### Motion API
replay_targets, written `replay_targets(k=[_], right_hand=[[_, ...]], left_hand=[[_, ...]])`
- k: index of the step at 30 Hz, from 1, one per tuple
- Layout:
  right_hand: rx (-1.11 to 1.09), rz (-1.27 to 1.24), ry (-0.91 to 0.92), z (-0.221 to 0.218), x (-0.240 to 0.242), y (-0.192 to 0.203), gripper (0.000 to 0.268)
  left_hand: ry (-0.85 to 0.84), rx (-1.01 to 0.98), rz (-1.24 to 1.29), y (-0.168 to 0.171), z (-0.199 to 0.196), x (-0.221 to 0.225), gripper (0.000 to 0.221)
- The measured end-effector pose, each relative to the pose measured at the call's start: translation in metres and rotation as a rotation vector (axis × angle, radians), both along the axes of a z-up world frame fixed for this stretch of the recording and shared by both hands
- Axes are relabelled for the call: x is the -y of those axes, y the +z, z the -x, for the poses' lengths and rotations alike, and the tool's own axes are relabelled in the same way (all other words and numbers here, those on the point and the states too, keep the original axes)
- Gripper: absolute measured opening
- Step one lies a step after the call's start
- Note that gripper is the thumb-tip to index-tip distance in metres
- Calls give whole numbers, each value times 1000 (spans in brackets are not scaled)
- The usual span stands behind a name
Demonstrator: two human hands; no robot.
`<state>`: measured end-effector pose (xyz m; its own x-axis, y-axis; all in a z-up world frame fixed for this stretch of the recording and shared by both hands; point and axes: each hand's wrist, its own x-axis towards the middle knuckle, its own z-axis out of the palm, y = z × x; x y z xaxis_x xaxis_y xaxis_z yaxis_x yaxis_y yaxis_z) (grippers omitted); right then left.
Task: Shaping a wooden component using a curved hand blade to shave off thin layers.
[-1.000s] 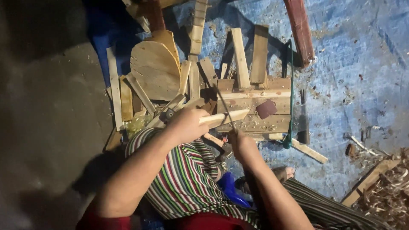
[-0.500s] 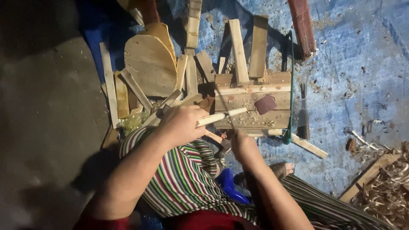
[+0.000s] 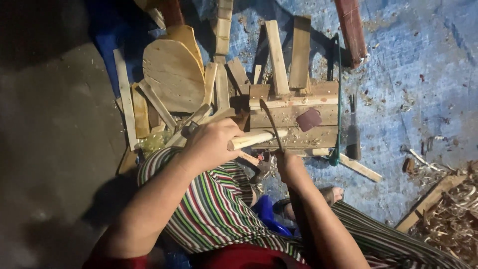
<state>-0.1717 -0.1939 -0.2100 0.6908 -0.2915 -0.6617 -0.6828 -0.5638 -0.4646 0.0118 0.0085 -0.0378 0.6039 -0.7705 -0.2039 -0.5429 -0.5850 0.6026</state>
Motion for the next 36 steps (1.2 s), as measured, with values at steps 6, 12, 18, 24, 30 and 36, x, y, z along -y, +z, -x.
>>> replay_targets(k=[6,12,18,24,30,36], right_hand=[[145,-50,29,-6,-34,115,34],[-4,-36,-19,2,-11,33,51],[33,31,48,-1,-18,50,35],[139,-80,43,-1,-16,43,33],[-20,-92,-106,-14,-6,46,53],[125,-102,21,-8,-24,65,33]], left_hand=[[69,3,14,-20,0,-5,35],[149,23,-25,-15,-1,-3,37],[170,-113,-84,9,0,1,55],[260,-116,-150,14,3,5,45],[322,-112,-50,-6,3,1,35],[329,-125,93,-12,4,-5,33]])
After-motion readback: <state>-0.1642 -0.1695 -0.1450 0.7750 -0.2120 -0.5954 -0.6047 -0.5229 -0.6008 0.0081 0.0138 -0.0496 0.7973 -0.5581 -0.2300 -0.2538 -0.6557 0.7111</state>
